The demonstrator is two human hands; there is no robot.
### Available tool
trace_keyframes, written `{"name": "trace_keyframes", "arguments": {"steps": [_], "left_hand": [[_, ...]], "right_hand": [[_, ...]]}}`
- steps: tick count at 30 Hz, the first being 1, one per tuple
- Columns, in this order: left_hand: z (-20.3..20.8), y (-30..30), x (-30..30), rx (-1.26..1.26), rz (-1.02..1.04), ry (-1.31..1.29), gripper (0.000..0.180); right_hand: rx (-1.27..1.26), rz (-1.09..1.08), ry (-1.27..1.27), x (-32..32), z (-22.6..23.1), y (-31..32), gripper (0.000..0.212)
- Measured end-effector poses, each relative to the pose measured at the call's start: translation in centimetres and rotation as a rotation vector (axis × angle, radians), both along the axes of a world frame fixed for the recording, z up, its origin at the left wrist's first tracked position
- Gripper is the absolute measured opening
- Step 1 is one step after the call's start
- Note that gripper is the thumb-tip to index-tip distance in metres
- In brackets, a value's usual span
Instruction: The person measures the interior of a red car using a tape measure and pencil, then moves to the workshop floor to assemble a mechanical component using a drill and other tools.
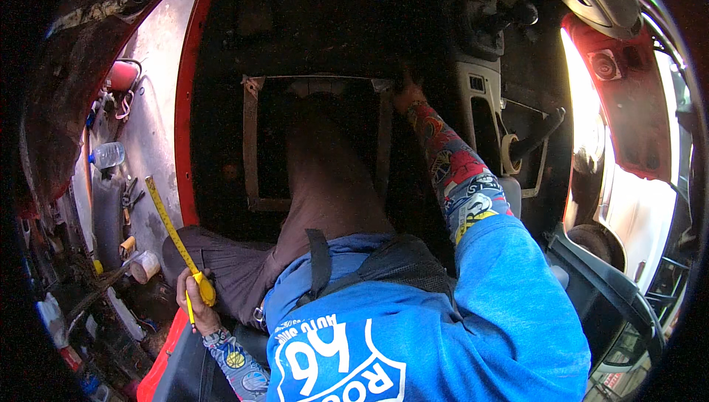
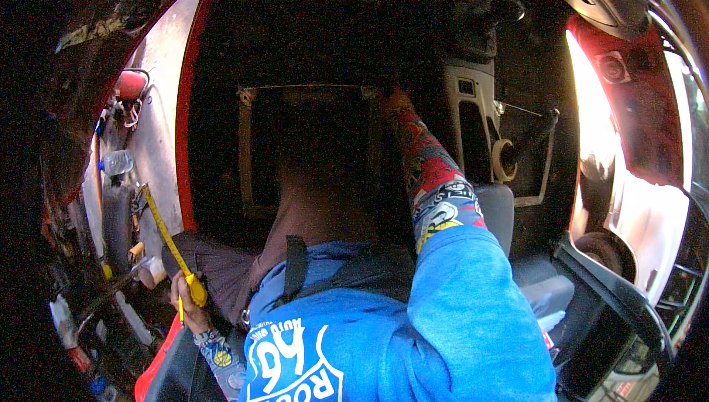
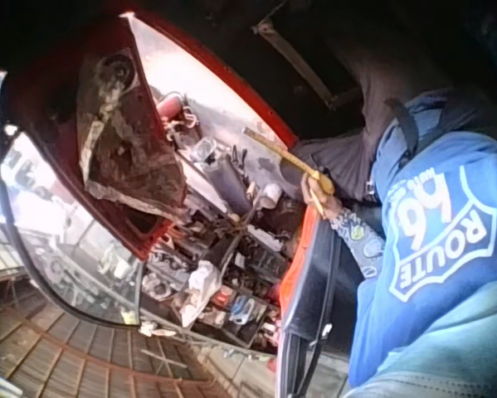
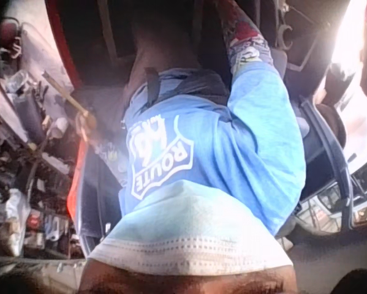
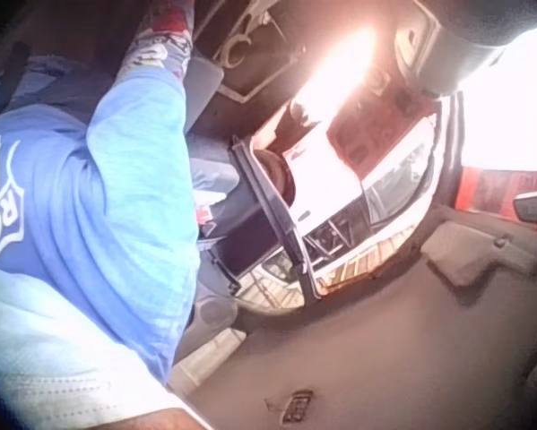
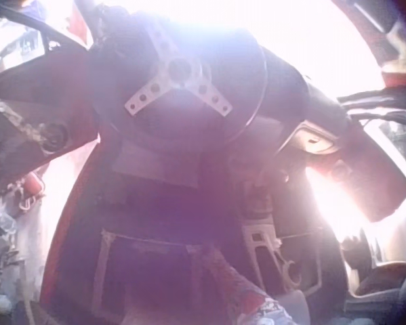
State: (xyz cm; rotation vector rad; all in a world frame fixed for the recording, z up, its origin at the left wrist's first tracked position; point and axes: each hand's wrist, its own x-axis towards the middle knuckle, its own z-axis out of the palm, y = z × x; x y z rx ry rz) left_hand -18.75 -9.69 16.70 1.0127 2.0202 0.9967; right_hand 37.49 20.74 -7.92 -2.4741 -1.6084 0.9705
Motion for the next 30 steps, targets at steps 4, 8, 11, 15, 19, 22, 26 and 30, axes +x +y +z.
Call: {"name": "trace_keyframes", "arguments": {"steps": [4, 8, 11, 15, 19, 22, 26, 30], "left_hand": [[0.4, 0.8, 0.6, -0.026, -0.008, -0.061, 0.049], [0.2, 1.7, 0.7, -0.059, -0.022, -0.017, 0.049], [-0.6, 2.4, 0.5, -0.036, -0.042, 0.080, 0.049], [-1.5, 4.1, -0.6, -0.034, -0.108, 0.106, 0.050], [-1.2, 5.1, -1.8, -0.132, -0.104, -0.023, 0.052], [-1.2, 5.2, -2.1, -0.205, 0.077, -0.209, 0.056], [-1.9, 5.0, -2.5, -0.213, 0.109, -0.244, 0.061], [-2.1, 4.6, -3.0, -0.184, 0.165, -0.303, 0.059]], "right_hand": [[-0.096, 0.098, -0.149, 0.9, -2.8, 0.8, 0.095], [-0.165, 0.090, -0.155, 1.0, -2.7, 0.9, 0.102], [-0.116, 0.072, -0.036, 1.0, -1.7, 0.0, 0.107], [-0.057, 0.013, -0.053, 1.7, -2.5, -0.6, 0.111], [-0.154, 0.090, -0.061, 3.3, -4.4, 1.8, 0.112], [-0.150, 0.143, -0.150, 3.7, -5.4, 2.7, 0.111], [-0.121, 0.231, -0.105, 5.1, -6.4, 2.7, 0.110], [-0.056, 0.333, -0.080, 7.9, -7.7, 2.5, 0.109]]}}
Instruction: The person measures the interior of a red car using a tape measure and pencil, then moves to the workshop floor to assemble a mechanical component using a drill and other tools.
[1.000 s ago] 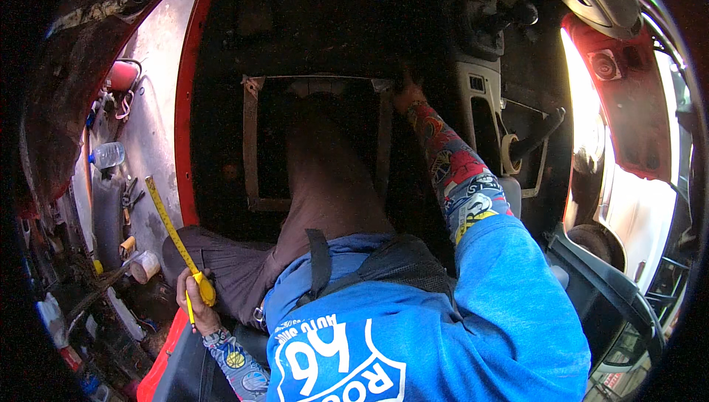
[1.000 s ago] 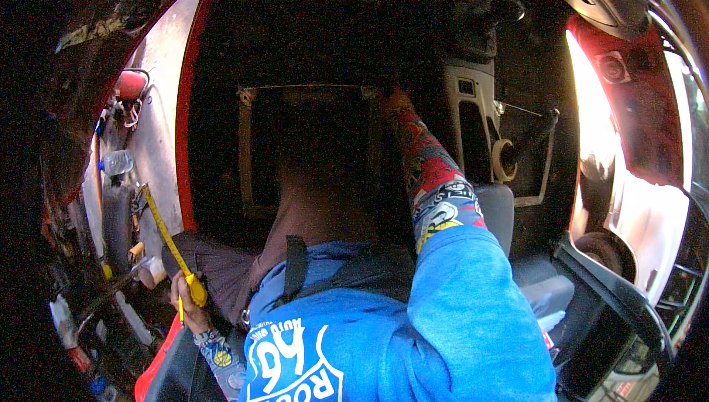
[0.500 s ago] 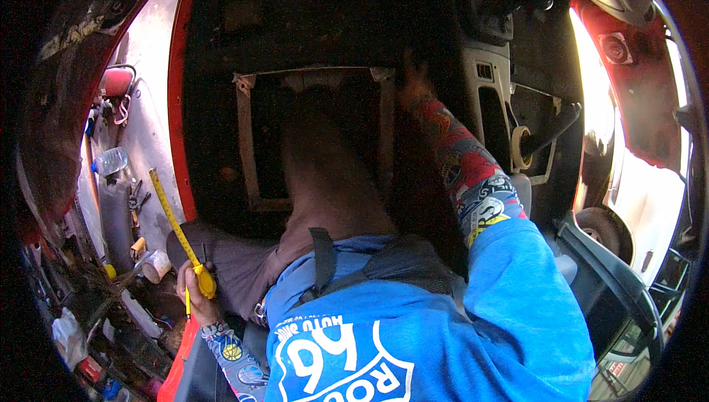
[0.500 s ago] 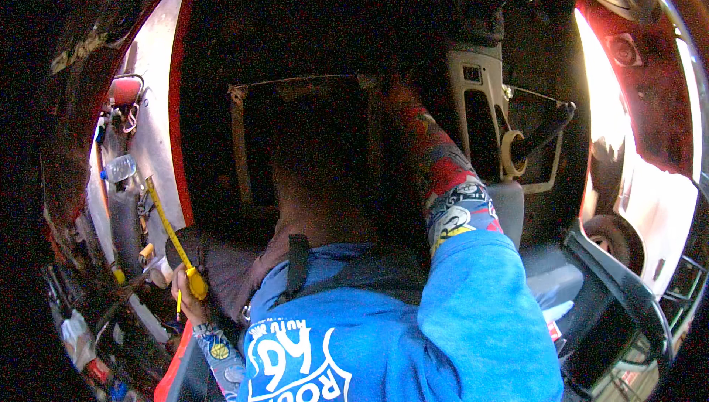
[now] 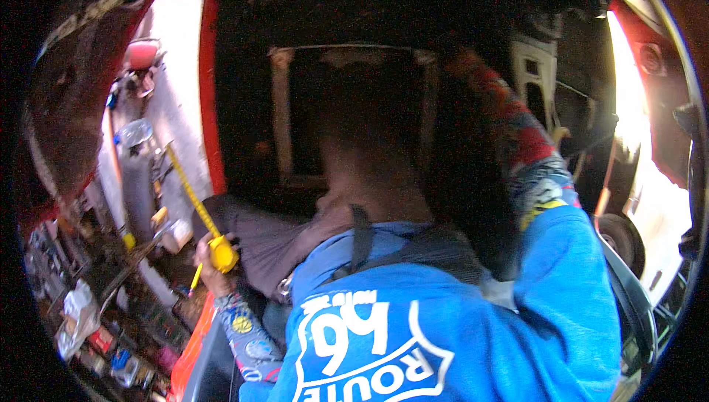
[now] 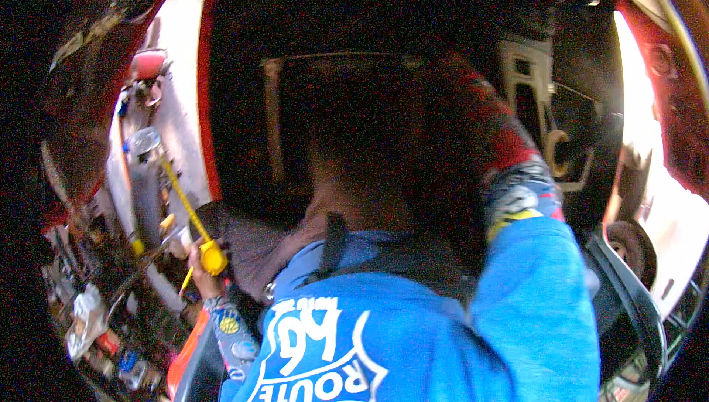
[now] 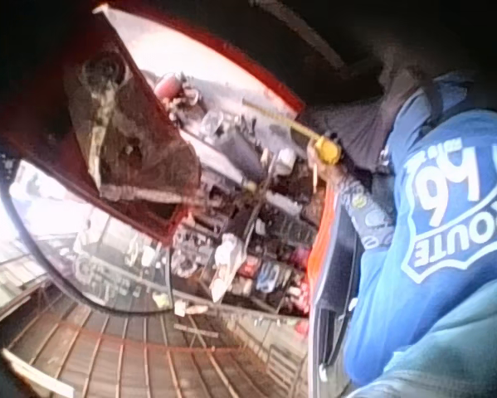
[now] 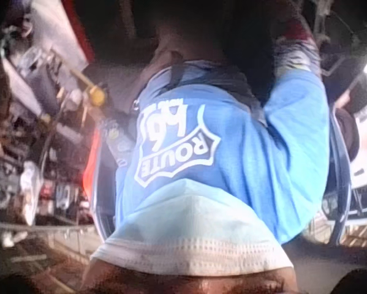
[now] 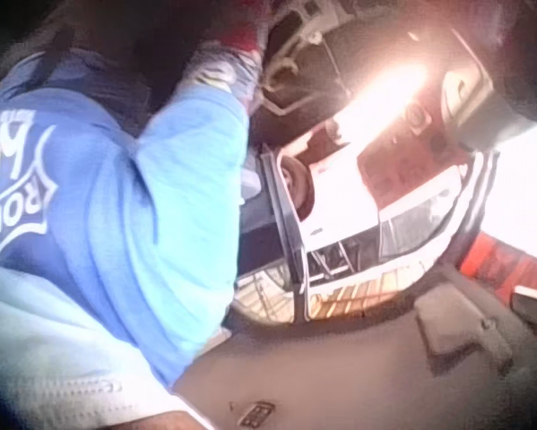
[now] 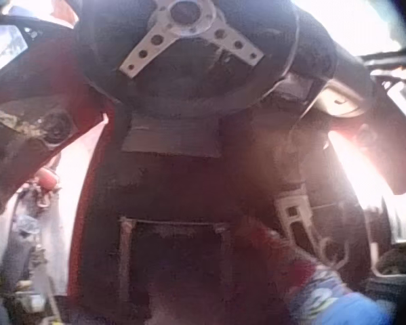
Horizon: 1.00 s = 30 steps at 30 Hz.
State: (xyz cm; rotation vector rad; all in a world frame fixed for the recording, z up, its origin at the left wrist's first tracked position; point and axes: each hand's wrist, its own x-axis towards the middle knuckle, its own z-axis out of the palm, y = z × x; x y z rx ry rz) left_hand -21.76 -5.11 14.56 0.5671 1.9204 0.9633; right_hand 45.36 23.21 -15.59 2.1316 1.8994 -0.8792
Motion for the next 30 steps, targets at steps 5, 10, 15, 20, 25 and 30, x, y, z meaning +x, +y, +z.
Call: {"name": "trace_keyframes", "arguments": {"steps": [5, 10, 15, 20, 25, 30], "left_hand": [[0.4, 0.3, 0.0, 0.006, 0.002, -0.022, 0.058], [0.8, 0.6, 0.3, -0.010, 0.006, -0.027, 0.056], [0.7, 0.5, 0.3, -0.020, 0.037, -0.065, 0.056], [0.6, 0.4, 0.1, -0.015, 0.046, -0.068, 0.057], [0.6, 0.4, 0.2, -0.027, 0.053, -0.073, 0.059], [0.6, 0.5, 0.2, -0.041, 0.077, -0.063, 0.059]], "right_hand": [[0.018, 0.004, -0.002, 1.3, -0.9, 0.2, 0.108], [0.007, -0.020, 0.030, 1.6, -0.9, 0.5, 0.108], [-0.084, -0.088, 0.028, 0.6, 1.3, 0.7, 0.108], [-0.091, -0.080, -0.077, -0.7, 1.9, 0.3, 0.109], [0.073, 0.156, -0.088, 2.4, -3.6, 0.9, 0.109], [0.222, 0.224, -0.143, 4.8, -8.1, 0.5, 0.111]]}}
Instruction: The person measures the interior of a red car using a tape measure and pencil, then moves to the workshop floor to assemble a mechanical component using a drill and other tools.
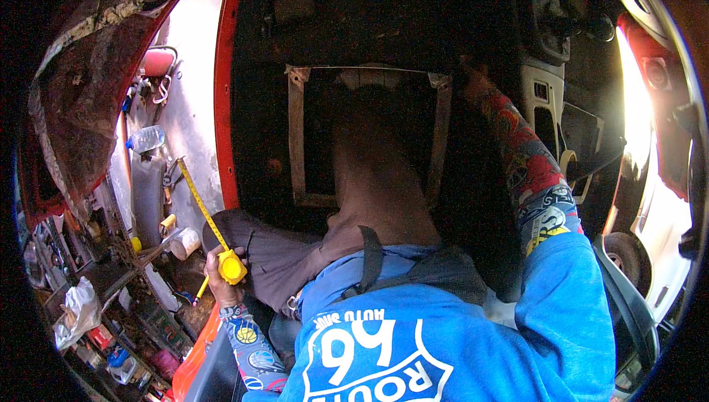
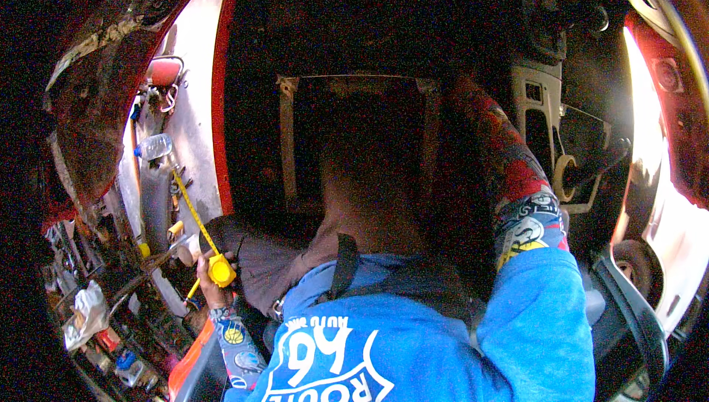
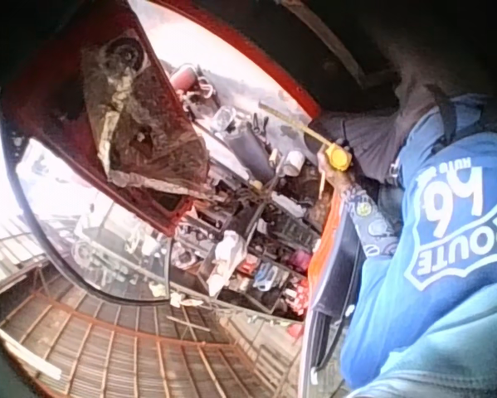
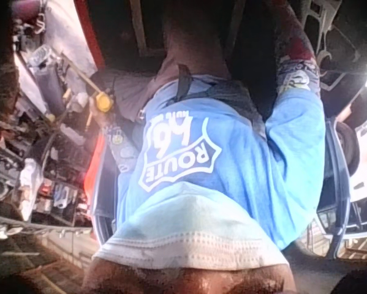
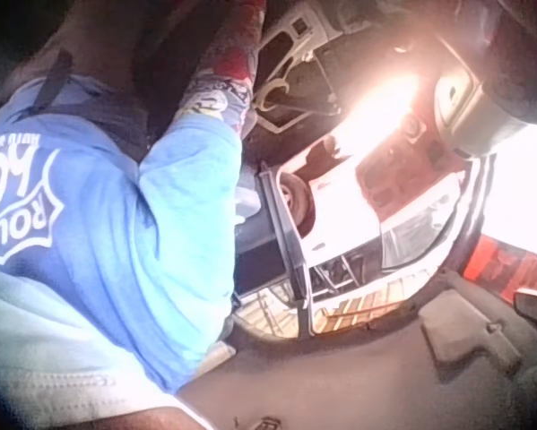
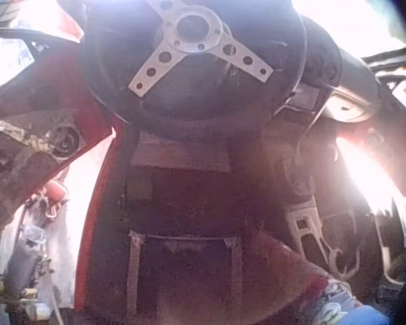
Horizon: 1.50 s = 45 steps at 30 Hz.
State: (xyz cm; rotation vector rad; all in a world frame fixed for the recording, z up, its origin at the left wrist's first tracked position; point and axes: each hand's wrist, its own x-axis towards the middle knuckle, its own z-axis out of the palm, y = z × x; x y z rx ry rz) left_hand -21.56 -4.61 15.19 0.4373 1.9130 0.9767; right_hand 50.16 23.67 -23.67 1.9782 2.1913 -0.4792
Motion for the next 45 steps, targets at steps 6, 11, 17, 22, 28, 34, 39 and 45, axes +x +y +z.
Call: {"name": "trace_keyframes", "arguments": {"steps": [6, 11, 17, 22, 28, 34, 39, 45], "left_hand": [[0.2, 0.0, 0.0, -0.006, -0.019, -0.006, 0.058], [0.0, 0.1, -0.1, -0.003, 0.008, -0.034, 0.060], [0.0, 0.2, 0.1, 0.011, -0.009, 0.002, 0.064], [0.0, 0.2, 0.2, 0.012, 0.009, -0.009, 0.064], [-0.2, 0.1, -0.1, -0.006, 0.029, -0.006, 0.064], [-0.2, 0.2, -0.3, -0.012, -0.001, 0.011, 0.064], [-0.4, 0.2, -0.4, 0.000, 0.037, -0.022, 0.064], [0.0, 0.3, -0.3, -0.017, 0.031, -0.023, 0.065]], "right_hand": [[-0.297, -0.197, 0.057, -1.3, 2.6, 0.5, 0.116], [-0.289, -0.166, 0.021, -2.9, 5.1, 0.2, 0.116], [-0.213, -0.037, 0.040, -1.7, 4.9, -0.1, 0.117], [-0.286, -0.211, 0.151, -1.9, 5.5, -0.2, 0.116], [-0.012, -0.018, 0.341, -3.3, 8.0, -1.0, 0.112], [-0.308, -0.254, 0.151, -4.7, 10.4, -0.8, 0.110], [-0.327, -0.187, 0.147, -5.1, 11.0, -0.8, 0.110], [-0.304, -0.085, -0.211, -6.3, 9.6, 0.2, 0.102]]}}
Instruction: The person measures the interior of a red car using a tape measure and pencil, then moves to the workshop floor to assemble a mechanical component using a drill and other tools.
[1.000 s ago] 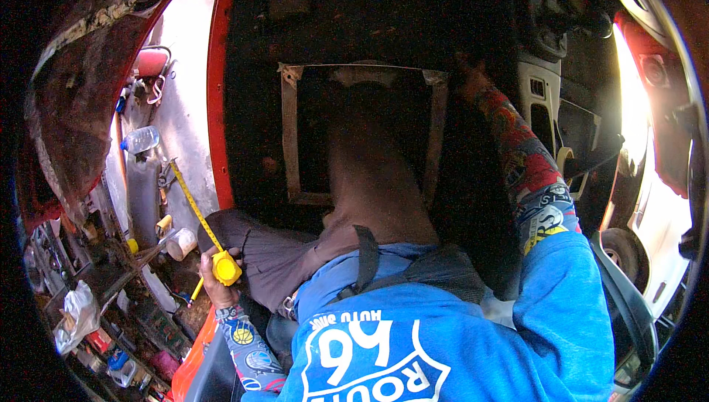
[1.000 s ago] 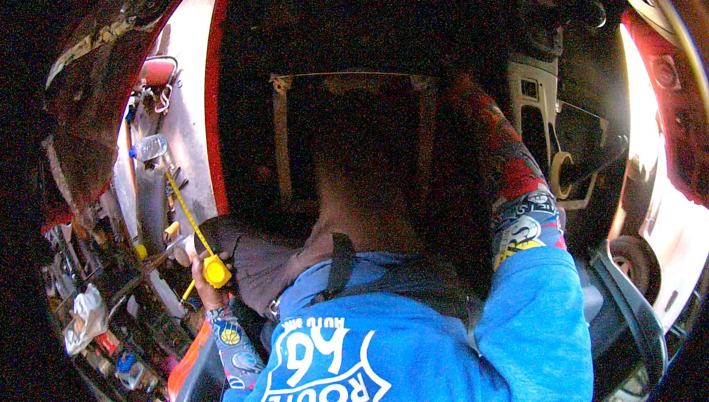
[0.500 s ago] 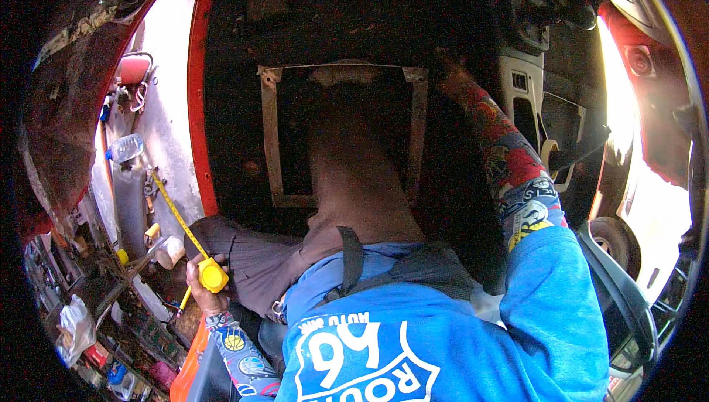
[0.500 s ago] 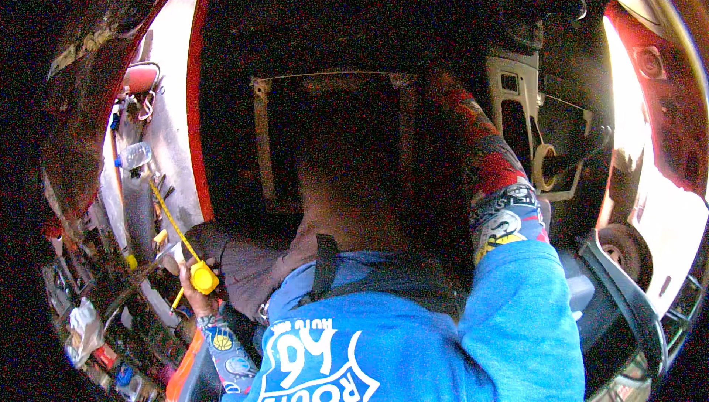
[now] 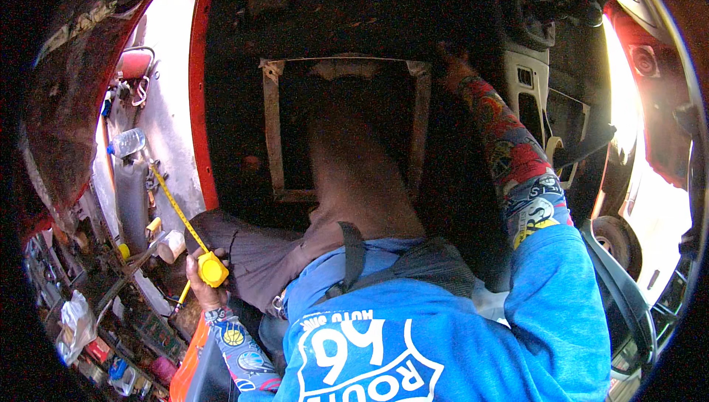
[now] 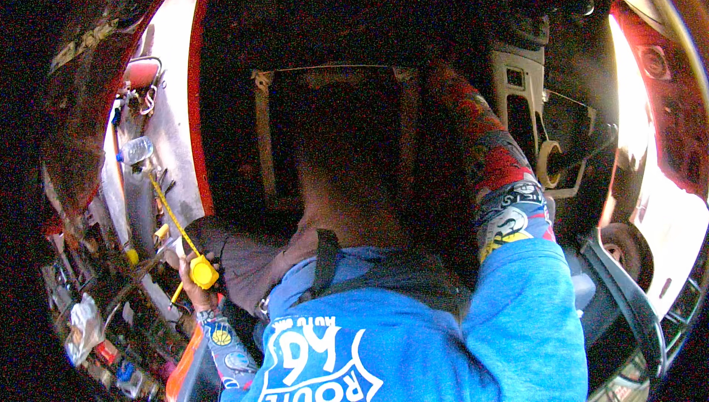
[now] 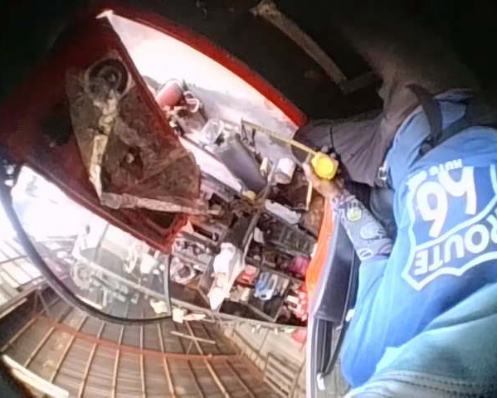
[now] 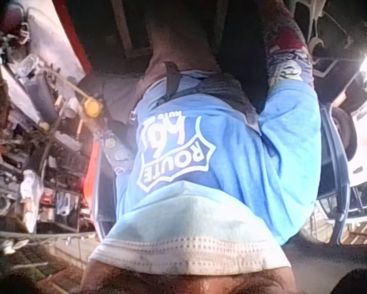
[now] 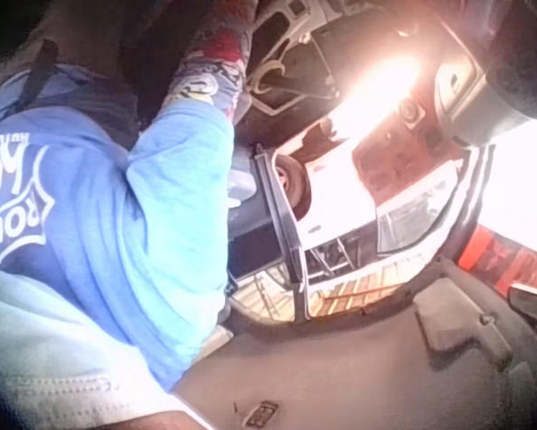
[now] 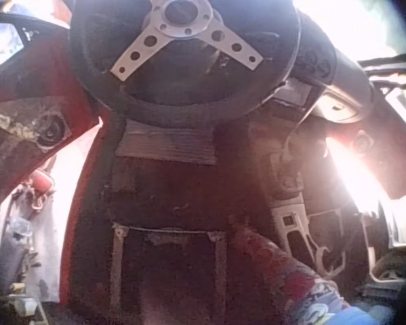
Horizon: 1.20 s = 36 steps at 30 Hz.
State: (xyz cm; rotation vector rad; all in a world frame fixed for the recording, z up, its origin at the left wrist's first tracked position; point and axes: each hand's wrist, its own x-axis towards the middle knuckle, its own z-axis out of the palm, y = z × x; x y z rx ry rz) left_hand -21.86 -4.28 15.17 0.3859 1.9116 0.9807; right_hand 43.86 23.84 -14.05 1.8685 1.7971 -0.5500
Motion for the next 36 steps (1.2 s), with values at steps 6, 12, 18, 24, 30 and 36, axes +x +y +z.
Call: {"name": "trace_keyframes", "arguments": {"steps": [6, 12, 18, 24, 30, 36], "left_hand": [[-0.3, -0.1, -0.3, 0.007, -0.003, -0.022, 0.066], [-0.6, -0.6, -0.4, 0.051, -0.040, 0.018, 0.057], [0.1, -0.2, -0.2, -0.002, -0.028, -0.034, 0.058], [0.0, -0.3, -0.2, -0.009, -0.010, -0.037, 0.063], [0.0, -0.3, 0.0, 0.065, -0.004, -0.069, 0.063], [0.3, -0.3, 0.2, 0.037, -0.032, -0.010, 0.058]], "right_hand": [[0.103, 0.104, 0.154, 2.5, -2.6, -0.5, 0.096], [0.196, 0.246, 0.150, 3.8, -4.1, -0.6, 0.091], [0.274, 0.356, 0.171, 5.4, -4.9, 0.1, 0.086], [0.212, 0.277, 0.187, 5.4, -4.8, 0.3, 0.081], [0.202, 0.219, 0.183, 4.0, -4.2, 0.4, 0.080], [0.184, 0.200, 0.167, 4.0, -3.9, 0.1, 0.080]]}}
